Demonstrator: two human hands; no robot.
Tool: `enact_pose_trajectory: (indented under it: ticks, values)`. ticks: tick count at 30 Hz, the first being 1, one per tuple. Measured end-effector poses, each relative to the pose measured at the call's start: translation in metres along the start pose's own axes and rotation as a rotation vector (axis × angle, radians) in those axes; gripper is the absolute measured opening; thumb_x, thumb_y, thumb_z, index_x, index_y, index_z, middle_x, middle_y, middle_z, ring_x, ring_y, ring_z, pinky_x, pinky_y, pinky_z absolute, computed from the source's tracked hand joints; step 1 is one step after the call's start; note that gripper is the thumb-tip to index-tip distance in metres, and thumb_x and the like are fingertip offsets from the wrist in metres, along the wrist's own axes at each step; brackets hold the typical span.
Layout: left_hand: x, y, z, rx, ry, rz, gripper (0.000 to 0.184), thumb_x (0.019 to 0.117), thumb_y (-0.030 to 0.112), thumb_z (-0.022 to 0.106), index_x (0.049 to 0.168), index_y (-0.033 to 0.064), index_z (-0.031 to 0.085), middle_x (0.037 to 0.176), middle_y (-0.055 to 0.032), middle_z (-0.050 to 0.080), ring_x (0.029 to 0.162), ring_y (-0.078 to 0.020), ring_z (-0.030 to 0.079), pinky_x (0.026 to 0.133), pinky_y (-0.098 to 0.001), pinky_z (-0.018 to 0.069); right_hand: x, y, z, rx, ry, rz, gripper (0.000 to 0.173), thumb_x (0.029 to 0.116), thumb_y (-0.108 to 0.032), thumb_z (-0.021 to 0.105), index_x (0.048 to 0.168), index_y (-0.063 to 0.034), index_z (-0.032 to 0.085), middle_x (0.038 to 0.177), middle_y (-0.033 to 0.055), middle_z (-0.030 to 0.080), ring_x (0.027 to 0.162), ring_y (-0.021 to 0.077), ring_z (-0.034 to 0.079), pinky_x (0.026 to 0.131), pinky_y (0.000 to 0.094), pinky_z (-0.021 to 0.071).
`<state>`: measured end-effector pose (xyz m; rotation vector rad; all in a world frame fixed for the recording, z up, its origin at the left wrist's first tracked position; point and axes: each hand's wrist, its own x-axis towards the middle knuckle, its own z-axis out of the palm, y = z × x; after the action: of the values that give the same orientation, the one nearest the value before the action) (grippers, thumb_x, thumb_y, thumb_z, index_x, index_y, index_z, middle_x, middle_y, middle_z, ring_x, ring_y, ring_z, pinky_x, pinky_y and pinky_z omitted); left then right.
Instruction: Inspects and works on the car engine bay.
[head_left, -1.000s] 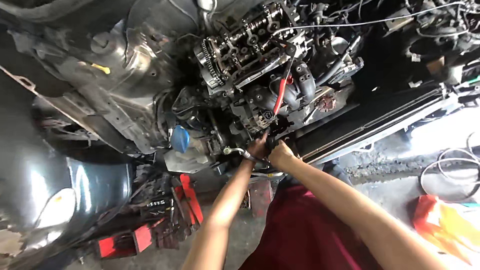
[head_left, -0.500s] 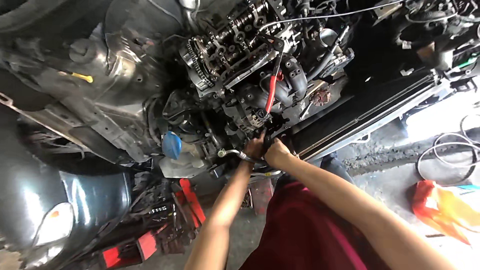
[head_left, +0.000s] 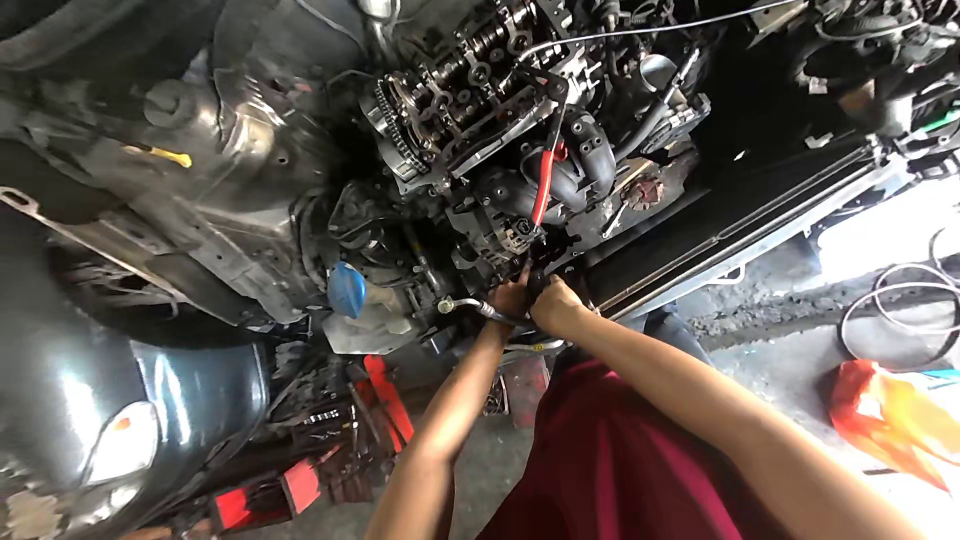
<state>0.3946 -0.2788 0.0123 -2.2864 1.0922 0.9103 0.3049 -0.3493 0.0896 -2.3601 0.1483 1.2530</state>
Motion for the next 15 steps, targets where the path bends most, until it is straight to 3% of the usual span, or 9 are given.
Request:
enact_pose_trajectory:
  ticks: [7,12,15]
  values:
    - [-0.0011,-0.0004,0.0022,-0.016,0.02,-0.028,0.067,0.1056,0.025,0.044,0.166,0.0284,0.016,0.115,-0.0232,0.071,0.106,-0.0433,0.069,0.088,-0.0592,0.0539,-0.0005,0.0019,0.0016,-0.014,0.023,-0.015,0.027,0.1036,-0.002,0.043,0.118,0.0094,0.063,0.121,0.0259,0.065,0.117,0.0414,0.062,0.105,0.0614,0.0411]
    - [-0.0039,0.0036,-0.0015,0.037,0.004,0.011,0.067,0.1058,0.023,0.045,0.165,0.0367,0.017,0.121,-0.026,0.067,0.108,-0.0443,0.068,0.088,-0.0601,0.0522,-0.0016,0.0023,0.0004,-0.012,0.025,-0.013,0.028,0.1039,-0.001,0.042,0.12,0.0102,0.062,0.123,0.0264,0.064,0.119,0.0411,0.061,0.107,0.0605,0.0406]
    - [-0.0027,0.0037,-0.0033,0.073,0.061,0.061,0.066,0.1053,0.02,0.044,0.164,0.0374,0.021,0.114,-0.025,0.069,0.1,-0.0431,0.07,0.084,-0.0577,0.0543,-0.0007,0.0034,0.0008,-0.004,0.027,-0.021,0.027,0.1039,-0.002,0.044,0.121,0.0086,0.062,0.123,0.0258,0.065,0.119,0.041,0.061,0.108,0.0612,0.0399]
